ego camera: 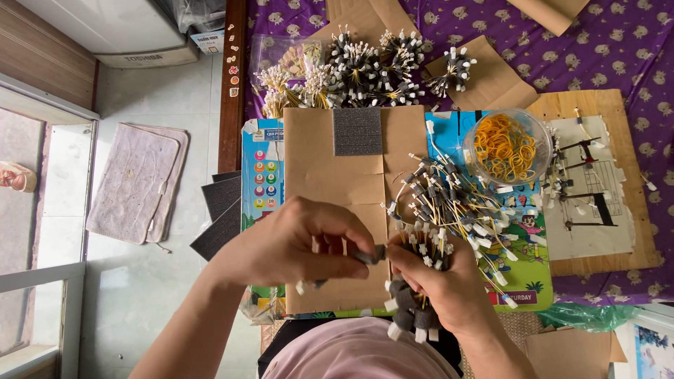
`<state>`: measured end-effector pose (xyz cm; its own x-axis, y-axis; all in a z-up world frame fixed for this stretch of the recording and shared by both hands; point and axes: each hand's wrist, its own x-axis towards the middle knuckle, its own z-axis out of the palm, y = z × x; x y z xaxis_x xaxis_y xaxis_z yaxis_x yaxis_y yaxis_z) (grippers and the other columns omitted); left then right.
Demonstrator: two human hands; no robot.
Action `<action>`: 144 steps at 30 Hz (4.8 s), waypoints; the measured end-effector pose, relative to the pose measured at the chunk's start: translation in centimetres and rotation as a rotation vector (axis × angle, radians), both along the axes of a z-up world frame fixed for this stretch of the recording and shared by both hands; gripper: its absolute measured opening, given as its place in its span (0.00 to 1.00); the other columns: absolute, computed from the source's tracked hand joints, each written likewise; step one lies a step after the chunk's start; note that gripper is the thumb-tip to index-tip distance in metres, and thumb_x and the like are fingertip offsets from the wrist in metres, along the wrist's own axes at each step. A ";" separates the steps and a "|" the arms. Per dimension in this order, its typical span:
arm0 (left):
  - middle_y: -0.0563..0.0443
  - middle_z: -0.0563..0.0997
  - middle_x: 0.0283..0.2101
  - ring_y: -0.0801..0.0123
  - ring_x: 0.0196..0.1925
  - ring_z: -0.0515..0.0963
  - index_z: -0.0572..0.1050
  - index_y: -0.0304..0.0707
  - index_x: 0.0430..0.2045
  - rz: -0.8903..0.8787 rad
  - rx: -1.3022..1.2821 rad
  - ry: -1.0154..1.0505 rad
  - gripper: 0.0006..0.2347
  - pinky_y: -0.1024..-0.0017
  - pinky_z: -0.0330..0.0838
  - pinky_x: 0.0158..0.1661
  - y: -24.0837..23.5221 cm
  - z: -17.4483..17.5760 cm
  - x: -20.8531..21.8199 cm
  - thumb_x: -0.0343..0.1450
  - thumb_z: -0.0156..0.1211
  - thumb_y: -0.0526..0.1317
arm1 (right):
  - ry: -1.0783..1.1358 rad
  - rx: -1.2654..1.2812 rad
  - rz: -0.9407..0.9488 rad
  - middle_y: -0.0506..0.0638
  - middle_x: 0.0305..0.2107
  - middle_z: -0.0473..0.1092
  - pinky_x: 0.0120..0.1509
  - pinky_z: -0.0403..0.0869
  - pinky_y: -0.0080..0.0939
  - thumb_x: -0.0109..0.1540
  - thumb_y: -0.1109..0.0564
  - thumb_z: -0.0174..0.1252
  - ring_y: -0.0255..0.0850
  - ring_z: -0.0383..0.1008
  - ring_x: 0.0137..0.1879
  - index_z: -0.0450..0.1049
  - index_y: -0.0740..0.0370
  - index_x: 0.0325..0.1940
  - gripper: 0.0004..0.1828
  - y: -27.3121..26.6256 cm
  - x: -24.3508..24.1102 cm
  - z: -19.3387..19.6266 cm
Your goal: The person repeatedly picks up small electronic components with wires and black foam pieces from a pile on a table. They slide the foam onto the wires and place the assembled items into a cardboard box. The task continues with the person handling the components and foam pieces by hand.
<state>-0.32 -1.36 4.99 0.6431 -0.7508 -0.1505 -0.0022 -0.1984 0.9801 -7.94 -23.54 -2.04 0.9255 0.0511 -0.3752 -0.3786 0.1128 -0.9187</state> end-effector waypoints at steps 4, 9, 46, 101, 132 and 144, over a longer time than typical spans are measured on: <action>0.54 0.84 0.31 0.76 0.26 0.81 0.80 0.41 0.32 -0.042 0.021 -0.279 0.06 0.79 0.73 0.25 -0.9 -0.1 -1.3 0.65 0.65 0.32 | -0.030 -0.007 -0.130 0.52 0.16 0.72 0.19 0.59 0.33 0.53 0.59 0.66 0.35 0.60 0.17 0.79 0.67 0.32 0.08 0.3 0.2 -0.4; 0.54 0.78 0.26 0.57 0.27 0.78 0.74 0.47 0.35 0.065 0.283 -0.700 0.04 0.61 0.64 0.21 -1.8 -2.5 -3.2 0.69 0.58 0.39 | -0.050 0.114 -0.346 0.57 0.20 0.72 0.20 0.56 0.29 0.57 0.61 0.60 0.33 0.61 0.18 0.74 0.67 0.37 0.07 0.9 0.3 -0.7; 0.40 0.80 0.33 0.63 0.37 0.80 0.74 0.28 0.44 0.666 -0.709 0.389 0.13 0.68 0.77 0.42 -4.8 -6.5 -7.2 0.67 0.63 0.30 | -0.053 0.138 -0.217 0.52 0.10 0.66 0.09 0.48 0.32 0.59 0.59 0.58 0.36 0.60 0.09 0.71 0.66 0.26 0.09 2.8 -0.1 1.5; 0.38 0.43 0.73 0.42 0.74 0.40 0.64 0.38 0.61 0.628 0.876 -0.042 0.28 0.42 0.50 0.65 -4.8 -24.0 8.1 0.68 0.52 0.51 | -0.343 -1.010 0.777 0.58 0.39 0.71 0.49 0.75 0.47 0.51 0.64 0.53 0.54 0.71 0.50 0.74 0.65 0.40 0.13 7.7 10.2 -17.7; 0.30 0.53 0.70 0.39 0.74 0.37 0.71 0.32 0.53 0.747 -0.586 0.483 0.17 0.46 0.29 0.68 -9.1 -11.8 10.1 0.71 0.56 0.41 | -0.310 -0.942 0.706 0.58 0.38 0.71 0.53 0.71 0.47 0.51 0.60 0.54 0.53 0.71 0.50 0.74 0.65 0.36 0.11 8.2 9.5 -23.1; 0.41 0.74 0.35 0.64 0.25 0.76 0.50 0.49 0.70 0.675 -0.525 0.345 0.30 0.72 0.73 0.28 -1.5 -7.1 3.3 0.72 0.52 0.34 | -0.203 -0.594 0.311 0.37 0.27 0.76 0.25 0.74 0.31 0.62 0.42 0.52 0.30 0.76 0.28 0.74 0.43 0.35 0.09 0.3 7.1 -7.3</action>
<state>2.99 -2.84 -2.15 0.9524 -0.2590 -0.1611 0.2610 0.4188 0.8697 -0.84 -23.26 -9.37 0.9559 0.1649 -0.2429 -0.1261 -0.5164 -0.8470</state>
